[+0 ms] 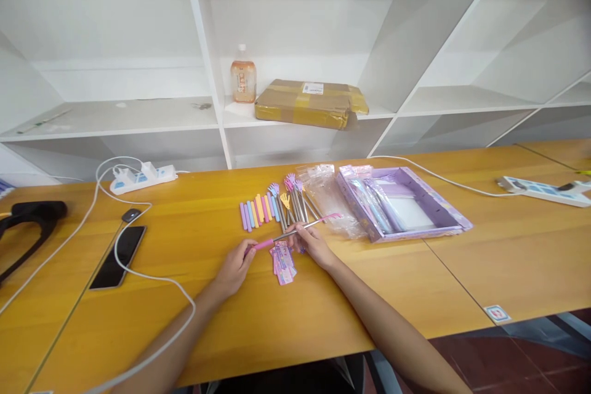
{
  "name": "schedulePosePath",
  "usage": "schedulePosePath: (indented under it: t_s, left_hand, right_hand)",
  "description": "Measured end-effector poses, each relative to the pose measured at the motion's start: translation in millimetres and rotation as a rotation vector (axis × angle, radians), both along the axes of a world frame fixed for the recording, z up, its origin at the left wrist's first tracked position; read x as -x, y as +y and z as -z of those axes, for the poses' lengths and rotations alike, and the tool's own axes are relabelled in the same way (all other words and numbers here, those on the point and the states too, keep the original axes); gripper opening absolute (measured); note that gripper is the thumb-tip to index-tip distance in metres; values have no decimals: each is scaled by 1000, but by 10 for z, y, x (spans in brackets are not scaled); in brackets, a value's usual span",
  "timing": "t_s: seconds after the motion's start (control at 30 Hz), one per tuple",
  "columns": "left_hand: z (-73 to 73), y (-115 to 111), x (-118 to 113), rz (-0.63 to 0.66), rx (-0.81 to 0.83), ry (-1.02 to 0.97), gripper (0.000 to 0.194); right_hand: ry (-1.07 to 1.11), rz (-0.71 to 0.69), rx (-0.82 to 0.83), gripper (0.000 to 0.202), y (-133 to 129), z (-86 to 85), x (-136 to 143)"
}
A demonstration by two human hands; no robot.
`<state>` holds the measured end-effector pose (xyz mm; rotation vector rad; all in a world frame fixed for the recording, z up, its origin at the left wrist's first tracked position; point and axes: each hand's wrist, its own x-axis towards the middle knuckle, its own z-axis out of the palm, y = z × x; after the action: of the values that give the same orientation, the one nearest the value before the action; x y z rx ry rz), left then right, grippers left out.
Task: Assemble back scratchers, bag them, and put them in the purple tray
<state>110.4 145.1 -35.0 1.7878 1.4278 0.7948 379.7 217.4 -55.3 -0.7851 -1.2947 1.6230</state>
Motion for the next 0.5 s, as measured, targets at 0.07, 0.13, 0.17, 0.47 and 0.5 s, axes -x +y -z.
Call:
schedulePosePath:
  t_s: [0.07, 0.13, 0.17, 0.47, 0.5]
  left_hand:
    - [20, 4, 7, 5, 0, -5, 35]
    - [45, 7, 15, 13, 1, -13, 36]
    - [57, 8, 18, 18, 2, -16, 36]
    - [76, -5, 7, 64, 19, -58, 35]
    - [80, -13, -3, 77, 25, -63, 35]
  right_hand:
    - [-1, -35, -6, 57, -17, 8, 36]
    - [0, -69, -11, 59, -40, 7, 67]
    - [1, -81, -15, 60, -53, 2, 79]
    - [-99, -139, -88, 61, -197, -95, 137]
    - [-119, -152, -90, 62, -210, -97, 151]
